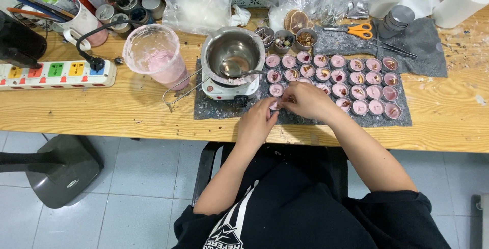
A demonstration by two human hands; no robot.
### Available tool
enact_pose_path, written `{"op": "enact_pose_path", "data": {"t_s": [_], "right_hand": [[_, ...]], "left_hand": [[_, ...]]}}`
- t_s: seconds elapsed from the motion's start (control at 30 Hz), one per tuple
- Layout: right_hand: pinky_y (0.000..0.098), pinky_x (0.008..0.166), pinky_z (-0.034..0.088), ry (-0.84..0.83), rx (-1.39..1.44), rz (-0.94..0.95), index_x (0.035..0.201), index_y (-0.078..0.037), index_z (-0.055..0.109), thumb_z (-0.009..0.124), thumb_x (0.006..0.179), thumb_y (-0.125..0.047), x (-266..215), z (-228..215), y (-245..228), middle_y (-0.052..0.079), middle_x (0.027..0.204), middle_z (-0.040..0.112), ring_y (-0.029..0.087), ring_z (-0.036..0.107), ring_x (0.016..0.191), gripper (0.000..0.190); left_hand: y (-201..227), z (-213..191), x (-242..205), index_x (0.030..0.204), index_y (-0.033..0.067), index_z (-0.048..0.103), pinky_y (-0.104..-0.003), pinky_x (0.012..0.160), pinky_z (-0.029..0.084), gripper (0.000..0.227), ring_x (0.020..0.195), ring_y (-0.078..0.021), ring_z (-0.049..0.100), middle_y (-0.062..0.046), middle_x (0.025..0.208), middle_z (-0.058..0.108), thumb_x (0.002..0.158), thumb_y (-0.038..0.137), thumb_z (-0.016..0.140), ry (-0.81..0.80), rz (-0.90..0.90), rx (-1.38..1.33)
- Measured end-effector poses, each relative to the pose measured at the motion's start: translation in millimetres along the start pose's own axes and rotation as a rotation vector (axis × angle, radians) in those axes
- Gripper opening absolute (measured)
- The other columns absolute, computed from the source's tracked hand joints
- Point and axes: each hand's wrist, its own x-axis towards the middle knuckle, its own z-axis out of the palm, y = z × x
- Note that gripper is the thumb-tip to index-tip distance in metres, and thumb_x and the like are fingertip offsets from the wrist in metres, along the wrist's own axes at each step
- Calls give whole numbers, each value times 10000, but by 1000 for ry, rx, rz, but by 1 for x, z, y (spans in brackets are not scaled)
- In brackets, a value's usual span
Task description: The person is preparing small scented candles by adding decorative elements and trimming wicks.
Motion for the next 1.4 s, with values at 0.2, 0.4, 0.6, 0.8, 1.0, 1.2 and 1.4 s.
{"op": "enact_pose_path", "data": {"t_s": [0.2,0.4,0.6,0.8,1.0,1.2,1.4], "right_hand": [[451,719,544,31,-23,89,863,-82,762,819,759,-249,2,-11,-20,86,857,681,302,696,843,204],[428,619,539,178,-114,-73,875,-132,786,782,773,-212,-11,-19,-24,49,826,639,275,683,799,130],[424,548,536,172,-295,-214,903,-158,812,754,758,-232,-28,-20,-36,48,791,622,257,658,787,173],[402,573,561,194,-410,-267,881,-107,803,722,769,-229,-29,-7,-31,53,811,633,247,659,817,185],[395,563,564,230,-379,-289,928,-104,812,714,783,-227,-34,-12,-38,62,818,639,247,664,833,214],[406,612,577,226,-354,-289,964,-101,814,704,793,-222,-33,-3,-30,64,827,650,247,675,854,237],[414,620,575,204,-324,-281,985,-96,810,701,786,-220,-32,-8,-32,69,817,654,256,678,849,258]], "left_hand": [[4,-3,1,1258,122,652,-414,645,541,376,707,-247,678,-60,854,658,893,185,719,-9,-33,-20],[0,-1,2,1226,116,645,-429,624,530,348,729,-258,679,-60,853,655,892,188,714,1,-13,-15],[-3,2,3,1226,142,653,-429,643,536,340,752,-258,688,-52,863,662,895,192,712,15,6,-22],[2,-2,4,1229,153,652,-428,647,541,339,752,-259,688,-56,845,648,896,185,701,-26,-16,-5],[-1,1,4,1203,136,667,-436,675,536,316,789,-274,682,-67,864,656,894,182,713,8,3,-16],[-2,2,6,1214,137,669,-427,672,536,334,773,-267,684,-65,880,663,887,183,716,5,-10,-36],[2,-1,5,1201,138,673,-423,677,541,332,777,-265,686,-68,890,666,875,178,717,9,-1,-41]]}}
